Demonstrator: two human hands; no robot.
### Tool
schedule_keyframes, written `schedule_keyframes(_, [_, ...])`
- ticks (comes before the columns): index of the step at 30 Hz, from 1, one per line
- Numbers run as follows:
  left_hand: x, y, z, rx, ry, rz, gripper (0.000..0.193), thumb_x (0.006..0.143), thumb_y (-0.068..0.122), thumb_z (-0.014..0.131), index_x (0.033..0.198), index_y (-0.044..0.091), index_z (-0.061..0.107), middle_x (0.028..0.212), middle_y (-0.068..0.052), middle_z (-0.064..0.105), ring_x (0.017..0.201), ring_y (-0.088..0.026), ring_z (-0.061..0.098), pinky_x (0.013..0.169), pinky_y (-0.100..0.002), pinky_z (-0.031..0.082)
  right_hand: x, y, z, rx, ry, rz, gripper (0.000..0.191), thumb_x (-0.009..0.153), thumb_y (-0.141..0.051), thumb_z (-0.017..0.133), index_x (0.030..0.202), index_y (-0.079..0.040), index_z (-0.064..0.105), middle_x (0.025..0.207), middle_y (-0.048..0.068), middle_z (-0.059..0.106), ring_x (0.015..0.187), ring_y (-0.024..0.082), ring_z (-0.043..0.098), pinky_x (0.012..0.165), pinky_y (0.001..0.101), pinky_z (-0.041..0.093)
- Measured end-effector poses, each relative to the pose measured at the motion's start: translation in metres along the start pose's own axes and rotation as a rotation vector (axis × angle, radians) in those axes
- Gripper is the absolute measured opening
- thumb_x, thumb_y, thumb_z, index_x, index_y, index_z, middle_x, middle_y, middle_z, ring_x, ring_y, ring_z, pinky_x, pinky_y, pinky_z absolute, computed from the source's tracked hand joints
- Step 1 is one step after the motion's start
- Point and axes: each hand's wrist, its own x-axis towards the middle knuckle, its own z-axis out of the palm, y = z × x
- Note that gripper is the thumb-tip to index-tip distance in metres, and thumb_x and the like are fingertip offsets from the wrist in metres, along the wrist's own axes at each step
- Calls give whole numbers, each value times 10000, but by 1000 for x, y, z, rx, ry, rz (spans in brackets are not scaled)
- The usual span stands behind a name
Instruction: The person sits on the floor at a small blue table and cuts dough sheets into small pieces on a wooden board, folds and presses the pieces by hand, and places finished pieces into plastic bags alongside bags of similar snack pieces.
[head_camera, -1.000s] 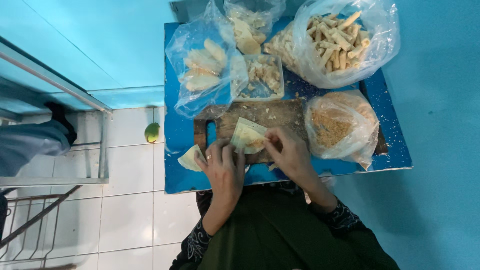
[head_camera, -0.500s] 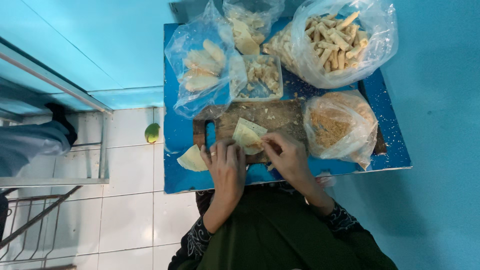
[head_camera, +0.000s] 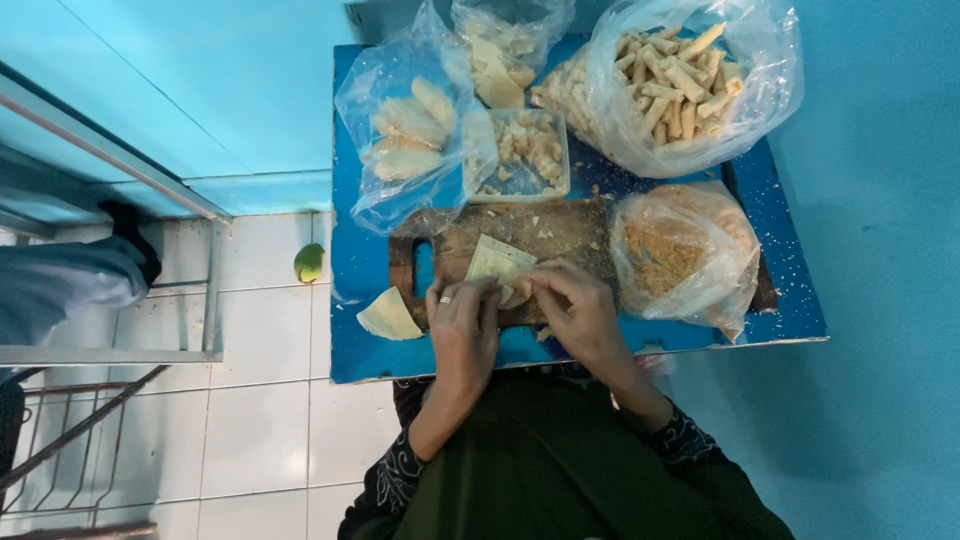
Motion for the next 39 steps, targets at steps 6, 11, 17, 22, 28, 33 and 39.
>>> schedule_keyframes(6, [1, -2, 4, 137, -2, 51, 178, 895, 21, 721, 1057, 35, 649, 1038, -112, 654, 1057, -324, 603, 1092, -538, 383, 2, -1, 4, -42, -17, -27, 226, 937, -42, 696, 1158, -38, 741, 1059, 94, 698, 885, 178, 721, 698, 295, 586])
schedule_keyframes(11, [1, 2, -4, 233, -31, 68, 146, 888, 49, 737, 1017, 45, 668, 1162, -112, 614, 1138, -334, 564, 1110, -600, 342, 3, -2, 9, -252, -28, -128, 203, 911, -79, 736, 1111, -45, 734, 1026, 89, 673, 901, 231, 703, 750, 348, 562])
schedule_keyframes(17, [-2, 0, -22, 383, -132, 186, 160, 839, 114, 725, 995, 73, 731, 1251, -114, 593, 1242, -337, 501, 1113, -700, 240, 15, 2, -14, -386, -144, -331, 223, 904, -212, 757, 1106, -118, 764, 1069, 72, 602, 998, 260, 589, 872, 414, 468])
schedule_keyframes(22, [6, -9, -19, 287, -174, 132, 99, 901, 122, 729, 981, 66, 712, 1301, -85, 596, 1294, -330, 501, 1176, -675, 233, 24, 5, -28, -414, -221, -365, 314, 806, -341, 798, 1064, -162, 788, 1106, 95, 559, 1062, 286, 536, 903, 447, 421])
schedule_keyframes(28, [8, -10, -19, 218, -122, 95, 167, 865, 192, 768, 936, 57, 701, 1297, -146, 580, 1278, -386, 467, 1117, -696, 193, 28, 10, -15, -408, -141, -254, 159, 876, -314, 797, 960, -180, 808, 1134, 53, 557, 1097, 256, 536, 923, 454, 392])
schedule_keyframes(33, [12, -9, -4, 312, -76, -33, 151, 888, 158, 760, 930, 39, 677, 1302, -145, 559, 1281, -380, 472, 1145, -694, 201, 37, 17, -5, -422, -125, -128, 186, 834, -321, 813, 894, -148, 784, 1120, 96, 512, 1088, 309, 477, 879, 486, 368])
schedule_keyframes(39, [12, -11, -13, 323, -77, 139, 145, 851, 170, 771, 944, 82, 704, 1330, -143, 548, 1297, -384, 453, 1111, -728, 177, 31, 17, -7, -481, -65, -346, 161, 889, -354, 773, 911, -195, 786, 1207, 76, 520, 1101, 289, 461, 939, 487, 350])
